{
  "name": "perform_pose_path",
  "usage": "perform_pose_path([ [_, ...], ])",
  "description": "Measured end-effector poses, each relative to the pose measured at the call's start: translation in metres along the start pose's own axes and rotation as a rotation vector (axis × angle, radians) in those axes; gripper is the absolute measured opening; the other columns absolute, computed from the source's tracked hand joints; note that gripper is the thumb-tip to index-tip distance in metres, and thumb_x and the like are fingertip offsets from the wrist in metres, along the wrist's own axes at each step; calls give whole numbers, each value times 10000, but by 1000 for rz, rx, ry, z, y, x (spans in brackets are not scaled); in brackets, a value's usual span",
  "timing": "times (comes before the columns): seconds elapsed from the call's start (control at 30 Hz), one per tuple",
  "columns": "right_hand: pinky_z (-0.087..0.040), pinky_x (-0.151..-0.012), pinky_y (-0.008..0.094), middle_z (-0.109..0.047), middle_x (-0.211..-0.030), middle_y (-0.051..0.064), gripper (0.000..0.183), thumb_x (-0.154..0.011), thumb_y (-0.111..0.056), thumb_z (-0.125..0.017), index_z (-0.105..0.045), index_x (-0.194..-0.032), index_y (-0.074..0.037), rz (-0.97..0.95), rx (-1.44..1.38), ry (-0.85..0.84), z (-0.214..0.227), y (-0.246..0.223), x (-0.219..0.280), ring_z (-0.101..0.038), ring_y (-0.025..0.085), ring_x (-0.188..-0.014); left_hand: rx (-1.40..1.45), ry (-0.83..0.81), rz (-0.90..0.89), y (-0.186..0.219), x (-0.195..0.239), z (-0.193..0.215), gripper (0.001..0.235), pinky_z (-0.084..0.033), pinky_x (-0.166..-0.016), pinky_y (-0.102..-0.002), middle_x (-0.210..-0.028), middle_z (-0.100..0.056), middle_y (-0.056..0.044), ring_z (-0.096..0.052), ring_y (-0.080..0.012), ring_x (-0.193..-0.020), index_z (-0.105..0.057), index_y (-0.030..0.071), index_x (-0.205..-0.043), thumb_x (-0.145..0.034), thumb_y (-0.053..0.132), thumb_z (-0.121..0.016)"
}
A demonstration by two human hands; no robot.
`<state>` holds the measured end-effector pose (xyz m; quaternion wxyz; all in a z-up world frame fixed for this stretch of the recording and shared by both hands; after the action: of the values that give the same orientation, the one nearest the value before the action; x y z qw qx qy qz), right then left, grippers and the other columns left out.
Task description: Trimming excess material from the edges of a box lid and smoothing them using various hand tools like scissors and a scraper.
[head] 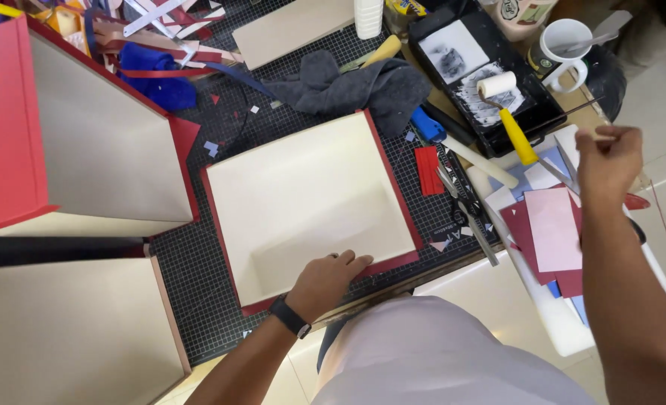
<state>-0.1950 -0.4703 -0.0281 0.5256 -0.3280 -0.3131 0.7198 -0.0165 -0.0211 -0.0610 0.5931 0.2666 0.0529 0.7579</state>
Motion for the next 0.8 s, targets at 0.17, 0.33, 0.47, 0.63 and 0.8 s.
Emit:
perform_pose_path([
  [0.17,-529,-600,362,-693,-906,29,421,-882,-499,-915,-675,-1032,-187,-176,92,107,-70,117,-117,-677,202,-737,67,7,-16,-8,5,3,556,-494,-545,-493,-1060,-609,-105,-632,-349,-734,-503,166,-1452,-926,-11,-458],
  [0.33,-561,-579,297,-732,-826,-72,395,-772,-496,-911,-736,-927,-177,-268,-123,162,-111,152,-162,-675,57,-694,388,-283,75,-16,13,46,816,-484,-879,-485,-1319,-582,-99,-630,-331,-1093,-343,229,-1586,-867,371,-701],
  [0.47,-562,-657,340,-762,-867,-82,151,-903,-288,-852,-729,-940,-209,-229,-36,194,-108,136,-153,-674,79,-775,568,105,-112,-45,-24,99,758,-508,-963,-435,-1327,-661,-124,-645,-296,-1185,-483,180,-1494,-853,549,-650],
  [0.63,-493,-724,450,-607,-874,102,288,-1175,-108,-744,-583,-947,-37,372,38,299,-78,64,-106,-589,239,-794,342,738,-48,-99,-104,154,464,-495,-964,-466,-1250,-700,-143,-618,-340,-1170,-619,112,-1347,-990,408,-623],
  [0.8,-589,-677,316,-606,-867,82,411,-1328,-289,-501,-575,-1021,-24,452,-21,327,-48,11,-82,-669,179,-757,302,735,106,-138,-184,136,789,-478,-949,-540,-1341,-684,-103,-684,-338,-1159,-506,149,-1462,-905,709,-509],
])
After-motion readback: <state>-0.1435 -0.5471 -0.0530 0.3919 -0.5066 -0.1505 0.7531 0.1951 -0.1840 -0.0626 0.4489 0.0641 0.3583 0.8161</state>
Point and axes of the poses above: each hand's wrist, its own x-axis away from the middle knuckle, its own z-axis out of the back of the hand, y = z × x, the point moved 9 cm from there along -x, towards the middle knuckle
